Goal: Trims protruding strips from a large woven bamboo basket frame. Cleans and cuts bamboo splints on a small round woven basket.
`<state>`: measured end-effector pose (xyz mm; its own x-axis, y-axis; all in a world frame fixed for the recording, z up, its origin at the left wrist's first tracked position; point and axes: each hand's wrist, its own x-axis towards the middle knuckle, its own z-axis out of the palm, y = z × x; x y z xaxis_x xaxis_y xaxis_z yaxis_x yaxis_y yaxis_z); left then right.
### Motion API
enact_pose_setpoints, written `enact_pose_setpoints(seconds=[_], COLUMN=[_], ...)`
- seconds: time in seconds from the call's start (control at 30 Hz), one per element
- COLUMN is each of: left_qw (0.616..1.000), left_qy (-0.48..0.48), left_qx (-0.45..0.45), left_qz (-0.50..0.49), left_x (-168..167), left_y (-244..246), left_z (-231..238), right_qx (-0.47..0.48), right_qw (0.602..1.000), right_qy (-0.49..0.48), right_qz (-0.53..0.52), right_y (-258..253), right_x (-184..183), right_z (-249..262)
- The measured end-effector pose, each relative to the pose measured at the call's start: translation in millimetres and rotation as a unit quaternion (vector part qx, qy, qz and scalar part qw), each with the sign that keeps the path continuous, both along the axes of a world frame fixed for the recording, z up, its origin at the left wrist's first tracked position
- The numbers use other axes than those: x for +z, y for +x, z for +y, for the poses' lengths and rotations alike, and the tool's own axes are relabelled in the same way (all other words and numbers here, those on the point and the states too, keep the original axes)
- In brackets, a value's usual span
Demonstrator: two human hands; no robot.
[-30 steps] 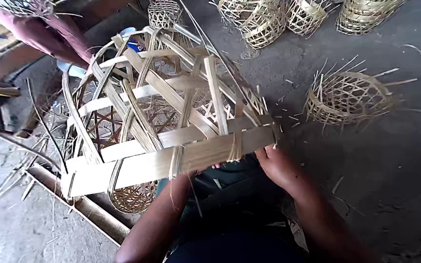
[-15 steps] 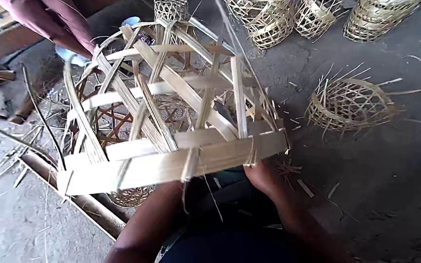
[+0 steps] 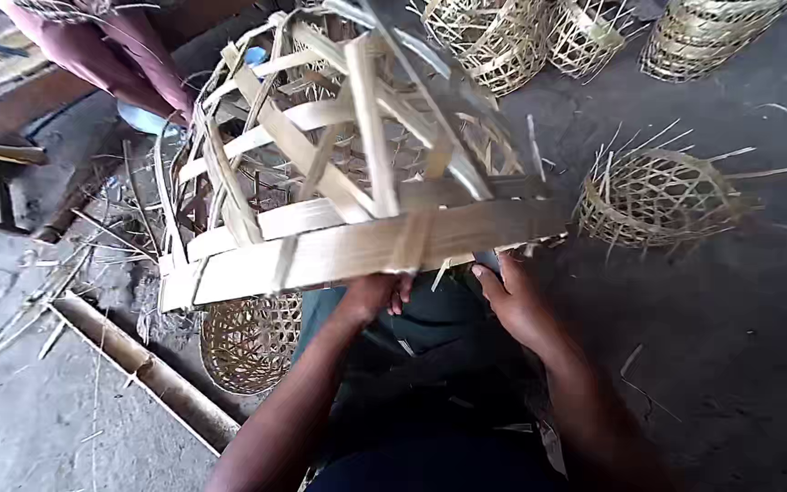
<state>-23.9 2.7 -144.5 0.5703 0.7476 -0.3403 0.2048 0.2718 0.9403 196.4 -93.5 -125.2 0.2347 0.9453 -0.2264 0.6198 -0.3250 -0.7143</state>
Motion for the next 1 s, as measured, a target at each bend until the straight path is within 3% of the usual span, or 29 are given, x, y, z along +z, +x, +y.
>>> enact_pose_setpoints(seconds=[0.1,0.27,0.5,0.67,0.8,1.0], left_qw=[0.995,0.988,0.986,0.969,0.97,0.981], left_qy=[-0.024,-0.062,-0.108,-0.178,-0.173,-0.129], left_qx=[-0.066,-0.141,-0.118,-0.088,-0.111,-0.11], left_qz=[0.066,0.008,-0.05,-0.147,-0.131,-0.097], left_x=[7,-2,-9,-33,-35,-44], left_y=[10,16,25,24,24,21], left_z=[1,10,9,17,21,22], right_qx=[0.015,0.015,0.038,0.05,0.038,0.068], right_qw=[0.999,0.998,0.997,0.998,0.999,0.995], right_qy=[0.001,0.006,0.046,0.008,0.01,-0.061], right_qz=[-0.04,-0.058,-0.056,-0.028,-0.02,-0.03], right_y=[-5,-9,-6,-14,-26,-33], right_x=[12,22,10,-13,-31,-18], right_z=[-7,-15,-21,-26,-16,15])
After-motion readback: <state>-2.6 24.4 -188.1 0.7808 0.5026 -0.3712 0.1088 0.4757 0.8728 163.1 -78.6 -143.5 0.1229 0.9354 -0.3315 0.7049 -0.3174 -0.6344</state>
